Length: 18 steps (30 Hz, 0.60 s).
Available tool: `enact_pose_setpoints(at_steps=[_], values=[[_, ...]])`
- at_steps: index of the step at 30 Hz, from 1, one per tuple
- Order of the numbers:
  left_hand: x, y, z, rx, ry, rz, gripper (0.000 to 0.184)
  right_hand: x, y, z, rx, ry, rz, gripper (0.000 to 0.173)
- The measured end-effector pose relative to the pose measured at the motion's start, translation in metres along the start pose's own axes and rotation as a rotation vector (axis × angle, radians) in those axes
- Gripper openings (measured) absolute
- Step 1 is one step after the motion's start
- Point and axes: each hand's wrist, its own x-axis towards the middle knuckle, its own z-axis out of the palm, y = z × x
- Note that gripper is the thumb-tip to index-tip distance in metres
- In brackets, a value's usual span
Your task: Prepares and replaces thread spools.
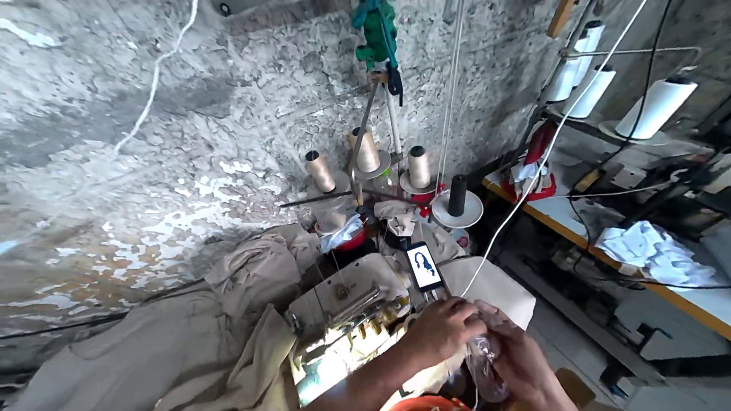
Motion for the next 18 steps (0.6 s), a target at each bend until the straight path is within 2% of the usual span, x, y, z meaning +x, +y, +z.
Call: enact_pose_setpoints(at_steps=[3,4,6,7,8,9,10,13,14,16,18], values=[[0.021,-0.006,0.006,0.048,0.171,-0.097,0.015,0.009,-0.005,-0.009,-0.263,-0.086,-0.210,0.034],[0.029,-0.007,0.006,0.091,0.211,-0.134,0.015,0.010,-0.005,-0.011,-0.309,-0.146,-0.233,0.041],[0.044,-0.005,0.005,0.122,0.195,-0.229,0.017,0.018,-0.002,-0.012,-0.280,-0.239,-0.227,0.093],[0.050,-0.002,0.005,0.102,0.165,-0.277,0.020,0.024,0.000,-0.009,-0.241,-0.242,-0.240,0.107],[0.056,0.001,0.006,0.055,0.147,-0.309,0.025,0.031,0.001,-0.004,-0.214,-0.239,-0.286,0.111],[0.059,0.003,0.008,-0.022,0.148,-0.329,0.034,0.040,0.000,0.002,-0.211,-0.228,-0.357,0.110],[0.062,0.003,0.012,-0.100,0.176,-0.339,0.044,0.050,-0.003,0.009,-0.204,-0.217,-0.434,0.096],[0.071,0.001,0.016,-0.340,0.139,-0.413,0.060,0.086,-0.030,0.023,-0.162,-0.169,-0.566,0.021],[0.071,-0.001,0.016,-0.384,0.118,-0.413,0.061,0.097,-0.042,0.028,-0.176,-0.153,-0.602,0.008],[0.065,-0.005,0.014,-0.393,0.106,-0.372,0.066,0.121,-0.070,0.036,-0.285,-0.147,-0.717,0.010],[0.052,-0.010,0.012,-0.369,0.121,-0.347,0.060,0.147,-0.103,0.043,-0.531,-0.159,-0.775,0.014]])
